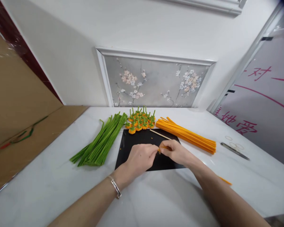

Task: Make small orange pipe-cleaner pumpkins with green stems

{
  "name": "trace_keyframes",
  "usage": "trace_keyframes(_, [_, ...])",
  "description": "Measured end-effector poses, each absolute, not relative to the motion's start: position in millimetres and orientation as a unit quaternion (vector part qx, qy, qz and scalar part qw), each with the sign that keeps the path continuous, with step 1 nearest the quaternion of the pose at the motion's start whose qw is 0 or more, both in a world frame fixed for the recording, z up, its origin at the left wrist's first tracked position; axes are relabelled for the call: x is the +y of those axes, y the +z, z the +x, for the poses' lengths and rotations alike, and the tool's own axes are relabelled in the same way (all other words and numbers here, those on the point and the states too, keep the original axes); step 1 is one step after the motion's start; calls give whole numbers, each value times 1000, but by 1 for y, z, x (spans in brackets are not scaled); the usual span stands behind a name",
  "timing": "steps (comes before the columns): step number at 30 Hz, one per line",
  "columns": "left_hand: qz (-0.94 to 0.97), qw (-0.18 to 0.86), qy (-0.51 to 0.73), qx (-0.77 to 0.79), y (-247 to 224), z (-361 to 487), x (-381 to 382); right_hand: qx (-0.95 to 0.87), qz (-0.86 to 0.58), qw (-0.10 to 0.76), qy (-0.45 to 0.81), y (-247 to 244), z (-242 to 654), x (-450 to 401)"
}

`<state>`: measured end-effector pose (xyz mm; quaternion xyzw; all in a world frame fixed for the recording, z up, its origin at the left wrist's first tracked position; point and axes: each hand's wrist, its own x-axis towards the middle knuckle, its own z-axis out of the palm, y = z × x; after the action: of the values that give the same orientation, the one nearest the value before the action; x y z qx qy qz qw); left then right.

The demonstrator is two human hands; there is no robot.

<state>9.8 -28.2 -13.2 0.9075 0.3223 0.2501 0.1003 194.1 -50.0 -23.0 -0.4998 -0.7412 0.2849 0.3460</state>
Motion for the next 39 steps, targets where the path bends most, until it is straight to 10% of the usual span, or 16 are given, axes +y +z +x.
trace_keyframes(5, [662, 594, 275, 365, -3, 7, -17, -796, -435, 421, 19, -15, 199, -54])
trace_keyframes(11, [546, 734, 241, 326, 1, 4, -15, -834, -355, 412, -94, -18, 199, -50])
trace_keyframes(21, [639, 631, 266, 350, 6, 8, -19, -843, -411, 326, -118, -19, 195, -55])
trace_keyframes(32, [923, -62, 213, 314, -6, 12, -36, -790, -560, 225, -106, -12, 174, -64])
trace_keyframes(39, [851, 191, 299, 388, -2, 11, -29, -804, -489, 326, -88, -15, 190, -56])
